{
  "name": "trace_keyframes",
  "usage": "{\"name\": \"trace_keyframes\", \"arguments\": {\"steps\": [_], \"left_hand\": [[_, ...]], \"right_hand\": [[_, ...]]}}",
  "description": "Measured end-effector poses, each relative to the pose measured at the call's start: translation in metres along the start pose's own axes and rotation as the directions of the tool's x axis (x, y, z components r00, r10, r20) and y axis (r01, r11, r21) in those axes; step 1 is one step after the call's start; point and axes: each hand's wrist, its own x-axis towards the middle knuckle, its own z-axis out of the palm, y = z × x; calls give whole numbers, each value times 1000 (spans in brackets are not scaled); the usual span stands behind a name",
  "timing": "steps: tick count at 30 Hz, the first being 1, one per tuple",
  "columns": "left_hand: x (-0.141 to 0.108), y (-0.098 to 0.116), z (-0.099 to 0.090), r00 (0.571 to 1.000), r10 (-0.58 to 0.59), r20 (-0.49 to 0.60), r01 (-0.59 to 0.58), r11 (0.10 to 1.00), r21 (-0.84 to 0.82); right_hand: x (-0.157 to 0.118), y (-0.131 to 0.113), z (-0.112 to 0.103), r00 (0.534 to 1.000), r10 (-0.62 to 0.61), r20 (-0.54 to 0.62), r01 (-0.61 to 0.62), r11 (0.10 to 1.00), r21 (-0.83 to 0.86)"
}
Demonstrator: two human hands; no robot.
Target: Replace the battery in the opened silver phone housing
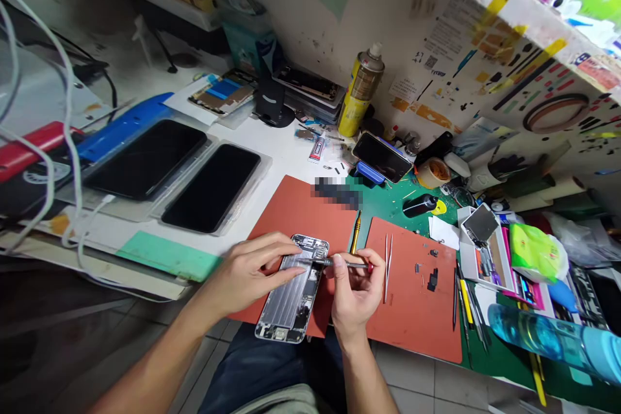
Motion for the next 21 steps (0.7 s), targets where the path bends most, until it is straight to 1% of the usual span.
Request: {"name": "trace_keyframes", "arguments": {"steps": [3,4,6,8,9,12,14,16,21], "left_hand": [[-3,7,1,995,68,-72,-57,987,147],[-5,10,3,992,98,-77,-80,974,212],[-9,16,9,986,157,-56,-130,935,330],[-13,22,17,981,195,-17,-172,899,403],[-14,23,21,978,207,-3,-186,886,425],[-15,24,27,980,200,10,-182,871,455],[-14,22,28,984,178,12,-164,875,457],[-14,21,27,987,159,15,-148,879,454],[-14,20,27,993,118,-3,-104,888,448]], "right_hand": [[0,0,0,995,-62,-79,57,996,-62],[0,-1,-1,990,-101,-98,91,991,-99],[3,-6,-4,974,-206,-96,185,964,-191],[10,-12,-7,944,-328,-38,305,910,-282],[15,-15,-7,920,-391,9,374,872,-317],[34,-23,-6,822,-538,185,566,737,-371],[44,-23,-2,764,-581,281,644,666,-377],[50,-20,1,743,-586,324,669,636,-384],[47,-9,5,755,-587,293,652,621,-435]]}}
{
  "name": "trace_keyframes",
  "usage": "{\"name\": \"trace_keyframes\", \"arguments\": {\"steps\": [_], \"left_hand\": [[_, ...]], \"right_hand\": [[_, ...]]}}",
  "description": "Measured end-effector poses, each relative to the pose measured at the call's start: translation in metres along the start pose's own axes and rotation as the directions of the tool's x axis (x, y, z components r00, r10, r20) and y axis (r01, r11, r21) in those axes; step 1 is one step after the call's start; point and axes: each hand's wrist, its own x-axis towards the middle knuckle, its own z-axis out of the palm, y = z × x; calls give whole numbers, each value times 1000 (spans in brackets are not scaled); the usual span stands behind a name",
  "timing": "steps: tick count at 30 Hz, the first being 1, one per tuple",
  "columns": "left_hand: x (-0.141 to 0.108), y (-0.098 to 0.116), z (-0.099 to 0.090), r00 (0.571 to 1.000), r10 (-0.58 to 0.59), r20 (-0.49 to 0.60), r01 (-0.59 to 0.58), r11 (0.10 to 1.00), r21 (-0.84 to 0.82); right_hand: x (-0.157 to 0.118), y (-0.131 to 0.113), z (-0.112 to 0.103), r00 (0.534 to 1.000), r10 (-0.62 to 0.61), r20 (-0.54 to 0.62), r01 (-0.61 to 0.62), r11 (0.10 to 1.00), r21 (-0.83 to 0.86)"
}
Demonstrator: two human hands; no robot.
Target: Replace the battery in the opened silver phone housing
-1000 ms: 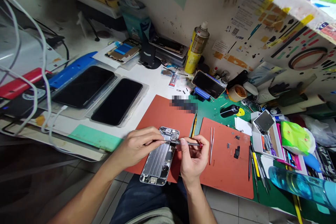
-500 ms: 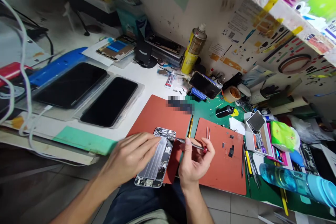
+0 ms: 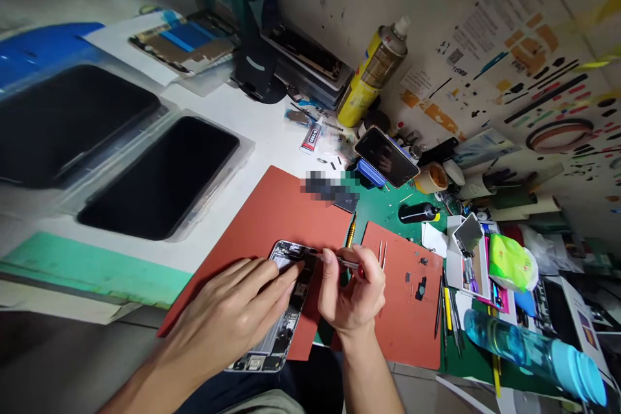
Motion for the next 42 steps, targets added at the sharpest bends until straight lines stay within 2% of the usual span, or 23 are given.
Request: {"name": "trace_keyframes", "arguments": {"steps": [7,17,36,39,42], "left_hand": [[-1,-1,0,999,5,37,-5,1000,11],[3,0,0,999,-1,35,2,1000,-9],[0,1,0,999,-2,40,3,1000,-26],[1,1,0,999,-8,37,10,999,-36],[3,1,-1,999,-18,38,20,999,-34]], "right_hand": [[0,-3,4,999,-15,47,11,998,68],[0,-4,5,998,-35,51,38,997,-60],[-9,2,1,996,-26,86,32,997,-75],[-7,3,1,994,-42,97,50,995,-84],[-4,5,1,987,-114,110,122,990,-65]]}}
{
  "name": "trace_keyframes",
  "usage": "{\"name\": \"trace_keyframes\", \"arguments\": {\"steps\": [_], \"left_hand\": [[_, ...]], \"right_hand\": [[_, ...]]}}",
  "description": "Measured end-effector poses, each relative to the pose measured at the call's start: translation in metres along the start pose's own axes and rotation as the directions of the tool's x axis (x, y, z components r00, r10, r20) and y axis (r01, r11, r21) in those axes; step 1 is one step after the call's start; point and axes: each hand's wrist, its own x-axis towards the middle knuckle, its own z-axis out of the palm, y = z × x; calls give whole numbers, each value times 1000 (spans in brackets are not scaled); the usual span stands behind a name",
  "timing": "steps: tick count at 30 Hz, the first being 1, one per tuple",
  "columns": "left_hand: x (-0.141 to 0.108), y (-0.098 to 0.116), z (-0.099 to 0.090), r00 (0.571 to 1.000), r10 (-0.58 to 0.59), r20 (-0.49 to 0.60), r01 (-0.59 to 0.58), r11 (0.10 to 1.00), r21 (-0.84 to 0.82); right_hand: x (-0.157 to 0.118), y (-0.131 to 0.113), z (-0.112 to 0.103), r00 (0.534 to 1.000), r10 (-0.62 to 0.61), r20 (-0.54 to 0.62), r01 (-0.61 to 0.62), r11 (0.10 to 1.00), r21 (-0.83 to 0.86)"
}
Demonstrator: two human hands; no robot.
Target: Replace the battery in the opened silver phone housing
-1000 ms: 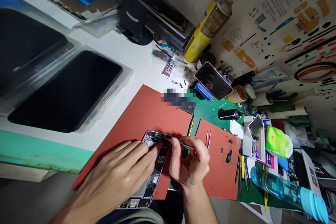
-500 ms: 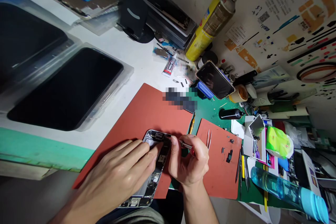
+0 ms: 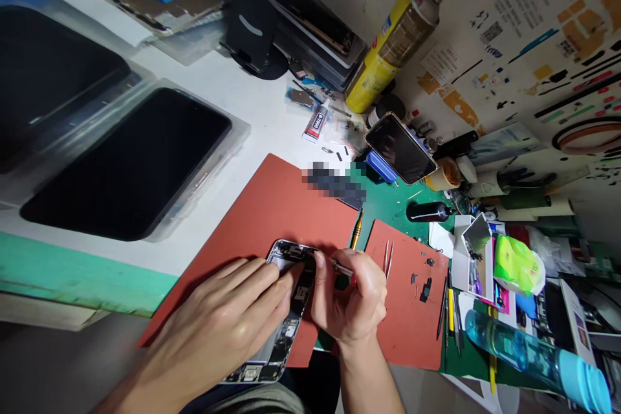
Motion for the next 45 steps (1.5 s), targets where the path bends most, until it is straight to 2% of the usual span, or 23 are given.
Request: {"name": "trace_keyframes", "arguments": {"steps": [7,13,20,24,29,33,45], "left_hand": [[-2,-1,3,1000,3,-2,-3,1000,-16],[-5,1,6,1000,2,-20,-2,1000,-20],[-7,-1,8,1000,24,-4,-24,1000,-14],[-7,-1,10,999,39,-36,-40,999,-10],[-6,0,9,997,20,-68,-21,1000,-19],[-7,0,10,998,19,-55,-21,999,-27],[-7,-1,10,998,28,-50,-29,999,-14]], "right_hand": [[7,0,-4,987,-153,52,154,988,-14],[23,-7,-11,974,-183,137,206,963,-175],[34,-12,-15,944,-142,299,196,967,-160],[37,-14,-15,941,-169,294,229,956,-185],[41,-18,-14,924,-147,353,207,968,-139],[40,-19,-13,929,-179,324,237,960,-150],[38,-16,-13,934,-138,328,203,964,-173]]}}
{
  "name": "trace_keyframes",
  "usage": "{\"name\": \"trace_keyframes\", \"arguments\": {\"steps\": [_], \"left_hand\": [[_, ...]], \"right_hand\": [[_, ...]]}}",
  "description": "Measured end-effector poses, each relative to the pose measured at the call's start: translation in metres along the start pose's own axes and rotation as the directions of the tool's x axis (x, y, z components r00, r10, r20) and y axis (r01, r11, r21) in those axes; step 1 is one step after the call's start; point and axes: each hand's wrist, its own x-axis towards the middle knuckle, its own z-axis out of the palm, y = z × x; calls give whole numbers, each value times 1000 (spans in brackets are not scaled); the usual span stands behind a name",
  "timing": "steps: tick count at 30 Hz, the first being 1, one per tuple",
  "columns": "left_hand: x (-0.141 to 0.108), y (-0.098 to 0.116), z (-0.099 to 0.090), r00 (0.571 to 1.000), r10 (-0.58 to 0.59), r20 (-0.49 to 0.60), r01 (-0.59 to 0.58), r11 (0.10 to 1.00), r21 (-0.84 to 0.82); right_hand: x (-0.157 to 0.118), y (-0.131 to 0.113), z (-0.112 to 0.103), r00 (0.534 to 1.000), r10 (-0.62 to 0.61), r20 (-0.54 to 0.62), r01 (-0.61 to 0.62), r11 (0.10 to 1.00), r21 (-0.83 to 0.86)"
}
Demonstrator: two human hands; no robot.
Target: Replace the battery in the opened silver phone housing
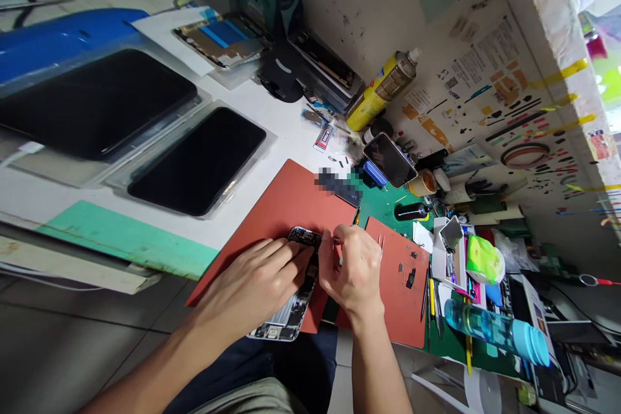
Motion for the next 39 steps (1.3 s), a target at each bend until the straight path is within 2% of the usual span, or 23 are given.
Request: {"name": "trace_keyframes", "arguments": {"steps": [9,18,23,26,27,29,33,36,38,39], "left_hand": [[-1,0,0,999,11,35,-12,1000,25],[-1,0,0,999,-4,34,3,1000,22],[1,-1,-4,998,29,54,-31,998,48],[2,-2,-5,997,35,70,-40,997,61],[1,-3,-5,997,32,64,-36,998,57],[0,-6,-5,999,23,38,-25,999,36],[-2,-12,-9,999,15,-35,-18,995,-101],[-1,-15,-15,993,-89,-72,66,957,-282],[-1,-18,-18,987,-118,-104,82,951,-299],[-2,-19,-18,986,-112,-120,75,957,-279]], "right_hand": [[-1,1,-2,999,40,15,-41,999,36],[-1,-1,-7,991,62,120,-74,992,101],[-6,0,-12,991,109,78,-117,987,113],[-14,0,-27,968,245,-52,-229,950,212],[-17,0,-33,944,312,-107,-273,921,279],[-26,2,-45,858,471,-202,-361,835,416],[-53,13,-63,592,729,-344,-507,668,544],[-81,24,-64,410,800,-439,-599,599,532],[-100,32,-60,352,795,-494,-666,583,464],[-109,35,-57,349,774,-528,-692,593,411]]}}
